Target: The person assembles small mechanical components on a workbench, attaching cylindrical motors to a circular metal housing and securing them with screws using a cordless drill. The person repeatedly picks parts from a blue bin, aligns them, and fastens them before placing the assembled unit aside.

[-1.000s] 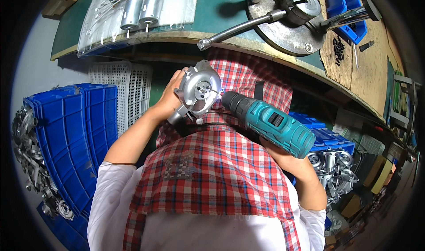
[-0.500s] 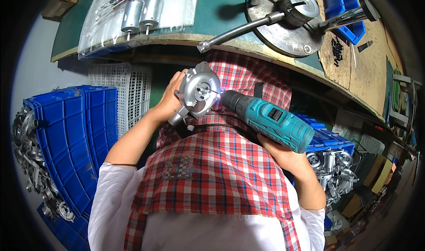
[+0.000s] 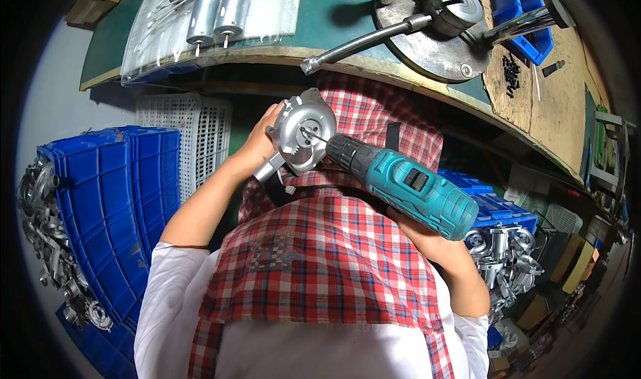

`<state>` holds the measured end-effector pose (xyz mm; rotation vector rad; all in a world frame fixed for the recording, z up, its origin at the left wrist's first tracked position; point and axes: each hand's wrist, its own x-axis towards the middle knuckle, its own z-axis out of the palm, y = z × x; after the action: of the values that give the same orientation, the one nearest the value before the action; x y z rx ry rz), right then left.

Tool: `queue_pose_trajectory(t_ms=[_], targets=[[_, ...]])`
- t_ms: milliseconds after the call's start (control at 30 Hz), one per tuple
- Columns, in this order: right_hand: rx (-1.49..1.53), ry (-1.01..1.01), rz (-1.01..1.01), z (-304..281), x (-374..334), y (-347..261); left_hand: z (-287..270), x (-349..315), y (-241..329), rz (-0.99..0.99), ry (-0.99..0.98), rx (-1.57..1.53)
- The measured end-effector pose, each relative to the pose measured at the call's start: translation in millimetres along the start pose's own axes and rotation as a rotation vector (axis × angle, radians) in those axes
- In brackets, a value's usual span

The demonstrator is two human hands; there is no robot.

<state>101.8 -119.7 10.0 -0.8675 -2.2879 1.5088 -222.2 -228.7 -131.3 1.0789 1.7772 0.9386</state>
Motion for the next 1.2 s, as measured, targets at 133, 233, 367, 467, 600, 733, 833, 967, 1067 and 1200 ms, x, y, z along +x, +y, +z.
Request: queue_pose_trajectory(t_ms=[133, 233, 367, 467, 600, 733, 833, 967, 1067, 1200], targets=[[-0.059, -0.019, -0.033, 0, 3, 2, -2, -1, 8, -0.016, -0.016, -0.087], [-0.052, -0.025, -0.035, -1, 3, 2, -2, -3, 10, -0.050, -0.010, -0.096], [-0.117, -0.075, -0.065, -5, 5, 3, -4, -3, 19, -0.095, 0.002, -0.040], [-0.075, -0.062, 0.046, -10, 18, -23, -6, -7, 31, 0.087, -0.005, 0.204], [-0.172, -0.092, -0.121, -13, 28, -27, -8, -11, 45, 0.113, -0.021, 0.144], [-0.033, -0.123, 0.038, -17, 29, -29, -7, -11, 50, 0.063, -0.022, 0.145], [-0.122, -0.144, -0.063, -18, 22, -12, -7, -12, 53, 0.046, -0.036, 0.185], [-0.090, -0.110, -0.004, -13, 18, -12, -7, -13, 53, 0.059, -0.042, 0.232], [-0.071, -0.047, 0.002, -7, 16, -13, -6, -13, 49, 0.072, -0.026, 0.193], [-0.120, -0.040, -0.011, -4, 12, -6, -5, -11, 47, 0.030, -0.014, 0.174]])
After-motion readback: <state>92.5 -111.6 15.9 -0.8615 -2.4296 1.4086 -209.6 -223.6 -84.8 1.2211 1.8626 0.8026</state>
